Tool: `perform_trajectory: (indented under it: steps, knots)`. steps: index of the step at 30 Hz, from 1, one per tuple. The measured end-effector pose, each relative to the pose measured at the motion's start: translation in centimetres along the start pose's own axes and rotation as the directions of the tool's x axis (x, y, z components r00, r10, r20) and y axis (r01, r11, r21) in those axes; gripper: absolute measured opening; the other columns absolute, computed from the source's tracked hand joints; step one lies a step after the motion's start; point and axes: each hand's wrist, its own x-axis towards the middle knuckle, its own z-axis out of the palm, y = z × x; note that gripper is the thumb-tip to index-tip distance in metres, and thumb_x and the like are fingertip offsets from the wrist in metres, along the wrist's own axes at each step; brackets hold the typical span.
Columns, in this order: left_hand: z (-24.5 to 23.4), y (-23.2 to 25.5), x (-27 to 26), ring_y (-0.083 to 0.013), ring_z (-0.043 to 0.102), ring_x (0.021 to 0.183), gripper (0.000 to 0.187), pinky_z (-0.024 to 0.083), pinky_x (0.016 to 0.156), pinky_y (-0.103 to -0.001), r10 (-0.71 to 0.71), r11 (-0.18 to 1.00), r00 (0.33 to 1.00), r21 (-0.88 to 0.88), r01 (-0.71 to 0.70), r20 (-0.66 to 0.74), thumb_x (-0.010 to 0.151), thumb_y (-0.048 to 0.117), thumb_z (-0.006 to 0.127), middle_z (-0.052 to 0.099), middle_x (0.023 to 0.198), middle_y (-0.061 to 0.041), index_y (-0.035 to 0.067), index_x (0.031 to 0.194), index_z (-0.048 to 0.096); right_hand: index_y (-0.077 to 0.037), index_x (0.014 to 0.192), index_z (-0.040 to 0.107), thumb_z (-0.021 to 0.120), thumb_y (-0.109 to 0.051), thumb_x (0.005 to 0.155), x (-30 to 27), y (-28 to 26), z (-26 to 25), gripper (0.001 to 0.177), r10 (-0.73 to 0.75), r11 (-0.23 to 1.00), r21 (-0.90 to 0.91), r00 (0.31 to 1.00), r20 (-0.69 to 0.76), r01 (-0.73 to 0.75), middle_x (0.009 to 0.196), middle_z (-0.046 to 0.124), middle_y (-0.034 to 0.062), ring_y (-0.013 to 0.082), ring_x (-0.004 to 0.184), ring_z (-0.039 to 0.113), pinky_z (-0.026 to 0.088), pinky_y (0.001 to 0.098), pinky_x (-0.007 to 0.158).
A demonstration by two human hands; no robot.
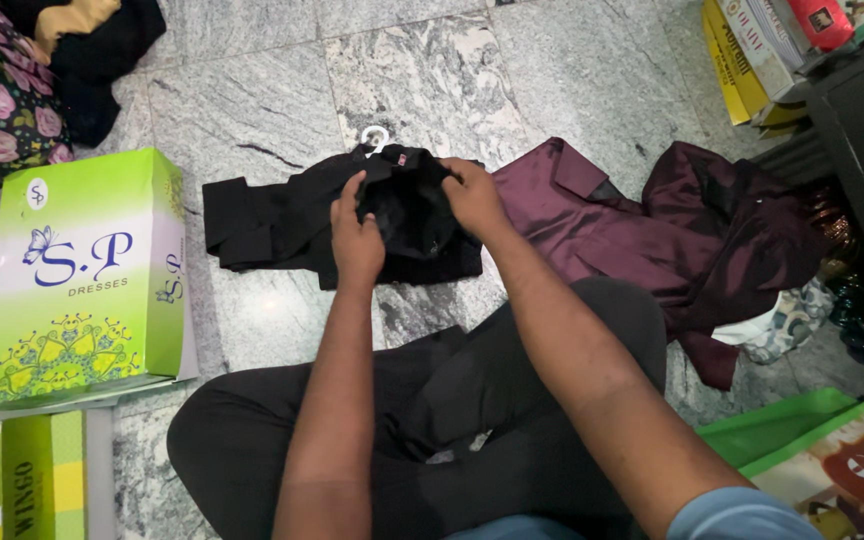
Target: The person folds a black vest, black trousers, and a maroon shirt, then places them into a shoebox lined with tissue paper and closes the lid.
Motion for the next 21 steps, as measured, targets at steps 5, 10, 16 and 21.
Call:
perform_trajectory:
  steps: [5,10,16,21]
  knots:
    - [0.3,-1.2,0.5,-0.0335,0.061,0.108,0.063,0.049,0.098,-0.04,0.019,1.0,0.998,0.002,-0.019,-0.054,0.084,-0.013,0.057,0.058,0.116,-0.015,0.021,0.137,0.06,-0.007,0.113,0.074,0.06,0.0,0.086,-0.2,-0.9,-0.4,0.031,-0.148,0.963,-0.229,0.989,-0.021,0.139,0.11,0.075,0.0155,0.0311,0.106,0.071,0.054,0.0375,0.095]
    - [0.7,-1.5,0.6,-0.0325,0.062,0.102,0.057,0.05,0.095,-0.039,0.041,0.999,0.997,-0.027,-0.043,-0.069,0.083,-0.012,0.053,0.058,0.11,-0.014,0.019,0.128,0.067,-0.01,0.121,0.072,0.058,0.003,0.082,-1.0,-3.4,-0.6,0.043,-0.163,0.961,-0.219,0.986,0.046,0.169,0.118,0.072,0.0149,0.0323,0.114,0.068,0.052,0.0392,0.1]
    - [1.7,-1.2,0.4,-0.0334,0.063,0.102,0.056,0.051,0.094,-0.039,0.033,0.999,0.996,-0.002,-0.034,-0.083,0.08,-0.01,0.052,0.059,0.108,-0.015,0.019,0.124,0.071,-0.011,0.12,0.073,0.058,0.002,0.083,-0.9,-3.8,-0.4,0.042,-0.138,0.97,-0.196,0.989,0.043,0.144,0.119,0.074,0.0137,0.0301,0.114,0.069,0.052,0.0379,0.101]
    - [2.3,-0.4,0.2,-0.0338,0.063,0.103,0.056,0.052,0.095,-0.04,0.073,0.997,0.996,0.005,-0.073,-0.055,0.082,-0.008,0.054,0.059,0.109,-0.017,0.017,0.129,0.069,-0.01,0.121,0.072,0.058,-0.001,0.083,-1.2,-4.3,-0.2,0.042,-0.137,0.962,-0.216,0.98,0.145,0.166,0.119,0.073,0.0132,0.0301,0.113,0.069,0.054,0.0374,0.097]
